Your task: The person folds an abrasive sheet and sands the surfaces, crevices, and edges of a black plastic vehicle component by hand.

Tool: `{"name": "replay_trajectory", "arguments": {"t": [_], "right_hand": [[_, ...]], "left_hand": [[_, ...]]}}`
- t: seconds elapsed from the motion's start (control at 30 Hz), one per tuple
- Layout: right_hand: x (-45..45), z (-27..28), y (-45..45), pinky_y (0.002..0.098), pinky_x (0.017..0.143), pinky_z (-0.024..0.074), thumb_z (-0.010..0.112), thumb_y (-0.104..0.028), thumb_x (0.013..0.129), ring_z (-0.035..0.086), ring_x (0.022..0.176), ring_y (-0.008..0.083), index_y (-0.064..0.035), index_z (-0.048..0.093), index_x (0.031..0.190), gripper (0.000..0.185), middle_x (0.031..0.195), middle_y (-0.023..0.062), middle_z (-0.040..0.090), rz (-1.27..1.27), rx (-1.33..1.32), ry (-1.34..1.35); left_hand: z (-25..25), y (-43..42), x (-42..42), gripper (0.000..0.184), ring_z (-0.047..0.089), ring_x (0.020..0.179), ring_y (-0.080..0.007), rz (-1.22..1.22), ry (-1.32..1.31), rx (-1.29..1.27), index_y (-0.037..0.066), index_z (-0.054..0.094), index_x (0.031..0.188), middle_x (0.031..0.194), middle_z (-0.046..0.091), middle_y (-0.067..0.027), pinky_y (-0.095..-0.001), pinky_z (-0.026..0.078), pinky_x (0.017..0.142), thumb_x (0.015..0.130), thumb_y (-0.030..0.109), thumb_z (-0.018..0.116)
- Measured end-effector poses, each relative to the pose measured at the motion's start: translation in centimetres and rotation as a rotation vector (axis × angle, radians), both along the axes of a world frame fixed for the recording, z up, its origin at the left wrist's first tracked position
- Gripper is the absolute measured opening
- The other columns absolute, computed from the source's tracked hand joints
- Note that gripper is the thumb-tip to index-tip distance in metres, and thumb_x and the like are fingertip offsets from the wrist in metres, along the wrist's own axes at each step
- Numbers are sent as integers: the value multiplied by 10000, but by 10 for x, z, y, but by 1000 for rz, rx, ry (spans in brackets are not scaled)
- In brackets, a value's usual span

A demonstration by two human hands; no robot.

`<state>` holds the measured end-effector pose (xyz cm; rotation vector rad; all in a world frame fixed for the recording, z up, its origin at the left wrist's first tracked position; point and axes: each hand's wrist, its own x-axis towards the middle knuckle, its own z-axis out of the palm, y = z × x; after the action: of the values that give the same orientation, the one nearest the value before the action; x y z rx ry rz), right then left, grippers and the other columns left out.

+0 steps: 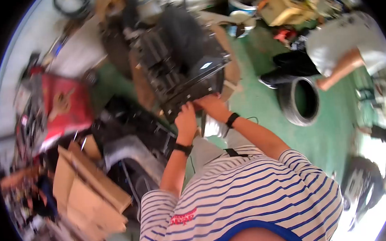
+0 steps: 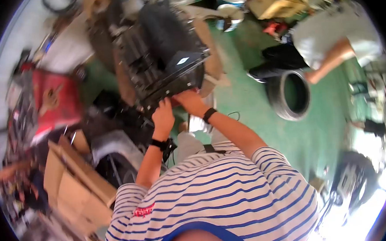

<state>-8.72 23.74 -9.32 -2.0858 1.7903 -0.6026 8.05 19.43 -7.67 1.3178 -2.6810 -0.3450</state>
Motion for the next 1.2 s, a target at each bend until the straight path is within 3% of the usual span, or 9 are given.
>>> {"name": "replay_trajectory", "arguments": {"t": [0.13, 0.33, 0.5, 0.7, 0.83, 0.93, 1.0, 1.13, 1.2], "right_hand": [[19, 6, 1, 391, 926, 449, 548, -53, 773, 588, 1031, 298, -66, 616, 1146, 379, 1064, 101, 654, -95, -29, 78], [48, 23, 2, 423, 998, 422, 548, 15, 728, 535, 1154, 317, -37, 583, 1199, 475, 1164, 136, 617, 34, -66, -1], [69, 15, 4, 418, 1051, 373, 560, -26, 718, 495, 1206, 307, -53, 565, 1242, 524, 1231, 109, 589, 52, -42, 31], [24, 22, 12, 416, 1050, 380, 496, -17, 789, 490, 1231, 289, -93, 525, 1292, 509, 1281, 86, 565, 150, -77, 148], [-17, 6, 17, 389, 1034, 402, 472, -20, 817, 497, 1236, 274, -99, 529, 1293, 486, 1311, 83, 552, 54, -85, 177], [-38, 4, 25, 390, 1011, 419, 471, -6, 817, 506, 1218, 291, -109, 539, 1285, 484, 1284, 93, 564, -53, -36, 135], [-52, 6, 29, 399, 972, 434, 490, -1, 803, 522, 1180, 303, -141, 563, 1267, 490, 1224, 103, 586, -264, 176, -42], [-75, 16, 38, 406, 906, 460, 521, -13, 793, 553, 1079, 322, -174, 579, 1254, 492, 1145, 98, 599, -291, 98, -66], [-88, 29, 36, 406, 858, 477, 580, -42, 770, 567, 991, 324, -166, 640, 1172, 425, 1075, 85, 610, -302, -33, -5]], "left_hand": [[2, -14, 16, 447, 657, 674, -317, -51, 75, 101, 69, 475, 1152, 966, 574, -135, -415, 526, 532, 755, 143, 669], [9, -12, 50, 397, 650, 682, -314, -46, 141, 71, 97, 498, 1130, 946, 582, -111, -417, 527, 552, 772, 149, 664], [12, -6, 81, 380, 640, 706, -338, 64, 154, 133, 103, 510, 1152, 940, 578, -124, -452, 516, 576, 793, 145, 628], [11, 12, 55, 458, 644, 750, -342, 36, 143, 170, 106, 510, 1231, 999, 586, -131, -449, 520, 587, 779, 91, 582], [-3, 15, 7, 499, 645, 769, -341, -40, 212, 100, 103, 514, 1268, 1029, 591, -133, -443, 534, 634, 774, 75, 577], [0, 10, -14, 483, 648, 812, -343, -110, 227, 133, 101, 549, 1252, 1115, 600, -146, -434, 539, 685, 772, 63, 573], [5, 9, -19, 468, 650, 845, -344, -156, 238, 148, 100, 573, 1238, 1164, 604, -155, -426, 541, 716, 772, 56, 568], [31, -1, -25, 333, 640, 916, -337, -150, 456, 318, 76, 662, 1103, 1112, 650, -142, -406, 524, 790, 785, 72, 563], [58, -5, -33, 271, 630, 962, -332, -115, 569, 366, 68, 700, 1026, 1045, 678, -128, -393, 510, 829, 790, 62, 565]]}}
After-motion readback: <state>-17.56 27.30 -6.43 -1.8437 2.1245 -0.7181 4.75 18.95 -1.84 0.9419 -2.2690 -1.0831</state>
